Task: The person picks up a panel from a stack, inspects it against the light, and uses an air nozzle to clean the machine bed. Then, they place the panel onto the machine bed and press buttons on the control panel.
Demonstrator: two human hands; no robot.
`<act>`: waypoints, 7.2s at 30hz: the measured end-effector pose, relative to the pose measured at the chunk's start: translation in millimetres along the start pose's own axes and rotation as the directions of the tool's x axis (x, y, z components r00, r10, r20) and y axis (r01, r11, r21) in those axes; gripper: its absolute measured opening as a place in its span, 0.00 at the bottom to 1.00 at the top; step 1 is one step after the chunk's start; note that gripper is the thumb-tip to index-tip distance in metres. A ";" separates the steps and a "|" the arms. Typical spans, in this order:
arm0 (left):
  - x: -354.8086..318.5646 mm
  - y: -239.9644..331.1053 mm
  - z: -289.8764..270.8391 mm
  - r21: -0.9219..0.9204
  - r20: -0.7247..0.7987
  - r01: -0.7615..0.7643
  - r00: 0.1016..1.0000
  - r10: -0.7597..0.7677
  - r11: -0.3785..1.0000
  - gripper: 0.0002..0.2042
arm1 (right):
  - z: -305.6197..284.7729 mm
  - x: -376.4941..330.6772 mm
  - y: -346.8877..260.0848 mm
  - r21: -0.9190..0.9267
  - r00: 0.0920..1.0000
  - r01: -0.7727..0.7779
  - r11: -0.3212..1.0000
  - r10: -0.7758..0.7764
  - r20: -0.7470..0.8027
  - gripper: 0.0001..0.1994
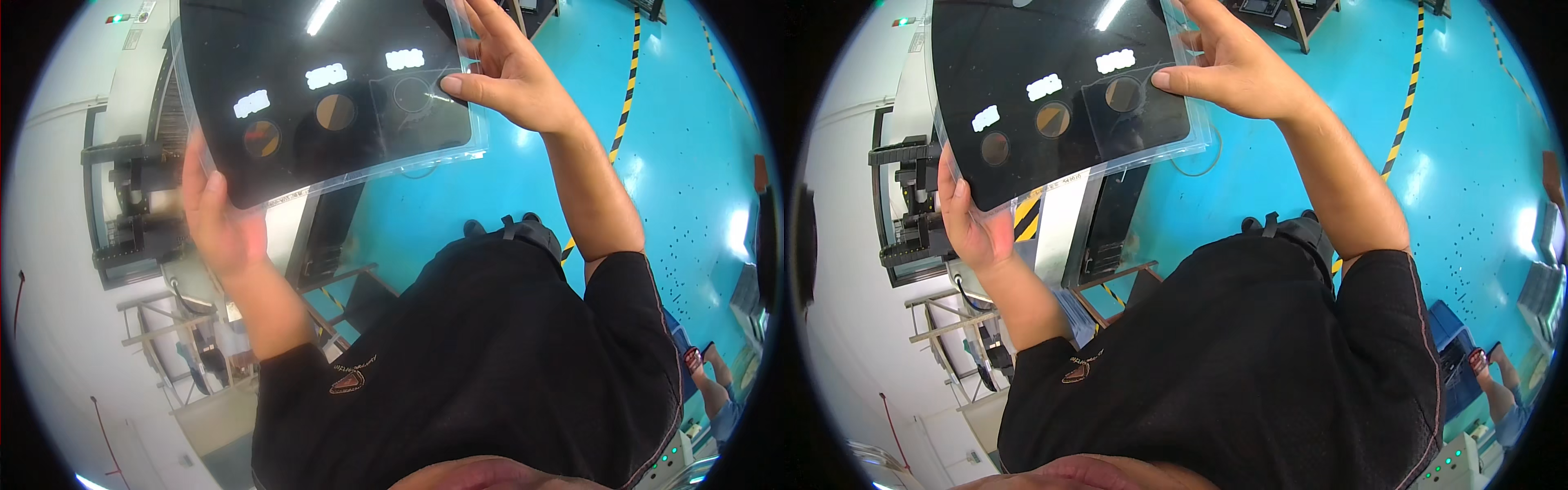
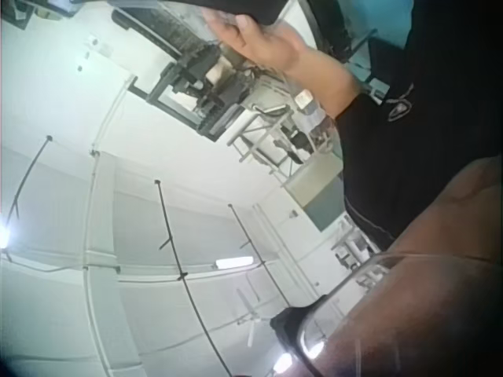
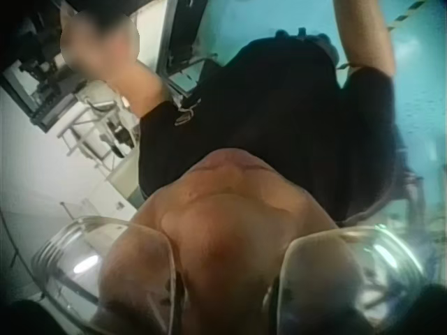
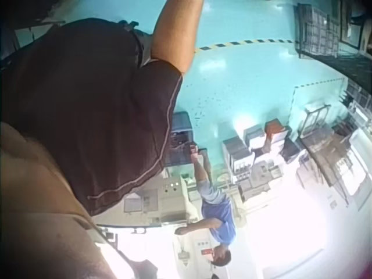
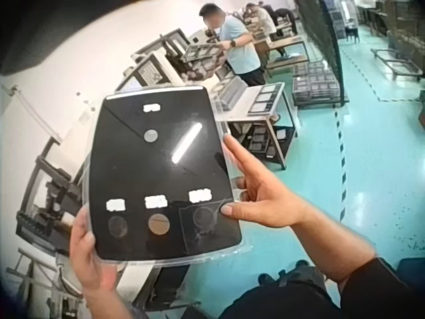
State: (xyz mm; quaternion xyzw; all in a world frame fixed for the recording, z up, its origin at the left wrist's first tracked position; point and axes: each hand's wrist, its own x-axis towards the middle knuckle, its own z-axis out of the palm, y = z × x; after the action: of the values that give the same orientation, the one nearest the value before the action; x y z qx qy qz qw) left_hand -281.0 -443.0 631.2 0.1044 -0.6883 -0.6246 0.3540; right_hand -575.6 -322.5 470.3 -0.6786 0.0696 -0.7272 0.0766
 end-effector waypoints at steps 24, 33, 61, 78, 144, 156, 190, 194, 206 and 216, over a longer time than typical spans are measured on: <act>-5.8 -21.9 -8.1 -0.069 0.051 0.014 0.999 -0.011 0.998 0.25 | 35.4 -13.9 -23.6 -0.102 0.718 -0.636 0.765 0.539 -0.440 0.53; -19.1 -32.8 -28.0 -0.088 0.004 0.074 0.997 -0.074 0.993 0.25 | 43.0 -12.6 -22.5 -0.164 0.697 -0.674 0.721 0.547 -0.464 0.56; -348.6 -155.0 -254.9 -0.620 -0.465 0.261 0.637 -0.615 0.740 0.31 | 328.4 -95.0 191.8 -0.037 0.136 -0.989 0.145 0.972 0.191 0.52; -427.4 -152.6 -376.4 -0.656 -0.621 -0.089 0.628 -0.469 0.750 0.31 | 484.7 -92.2 353.9 -0.043 0.101 -0.990 0.132 0.897 0.430 0.42; -700.7 -51.1 -583.3 -0.287 -0.935 -0.046 -0.202 -0.291 0.957 0.17 | 680.4 -38.9 398.7 -0.861 -0.198 -0.351 0.368 0.869 0.453 0.21; -718.7 -285.2 -374.1 -0.683 -0.511 0.601 0.014 -0.859 0.416 0.12 | 505.3 -289.7 370.6 -1.000 -0.771 -0.001 -0.031 0.636 -0.019 0.27; -488.6 -352.6 -396.3 -0.779 -0.536 0.541 -0.314 -0.783 0.316 0.06 | 255.2 15.8 724.4 -0.902 0.716 0.040 0.430 0.617 0.326 0.17; -465.9 -362.8 -384.1 -0.749 -0.521 0.605 -0.285 -0.805 0.270 0.06 | 257.3 23.3 713.0 -0.810 0.705 0.102 0.578 0.533 0.469 0.16; -442.4 -399.5 -390.0 -0.229 -0.718 0.923 0.055 -0.694 0.310 0.14 | 240.7 -12.6 725.3 -0.897 0.766 0.198 0.396 0.509 0.393 0.23; -479.8 -425.0 -335.5 -0.408 -0.569 0.903 -0.136 -0.811 0.135 0.11 | 249.0 -6.3 722.7 -0.876 0.773 0.253 0.411 0.459 0.439 0.23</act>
State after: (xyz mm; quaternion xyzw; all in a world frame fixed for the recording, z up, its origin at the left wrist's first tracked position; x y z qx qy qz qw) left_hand 148.5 -509.7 52.9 0.7740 -0.2883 -0.5591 0.0730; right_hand -314.6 -1027.7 333.1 -0.8010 0.4652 -0.2947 -0.2349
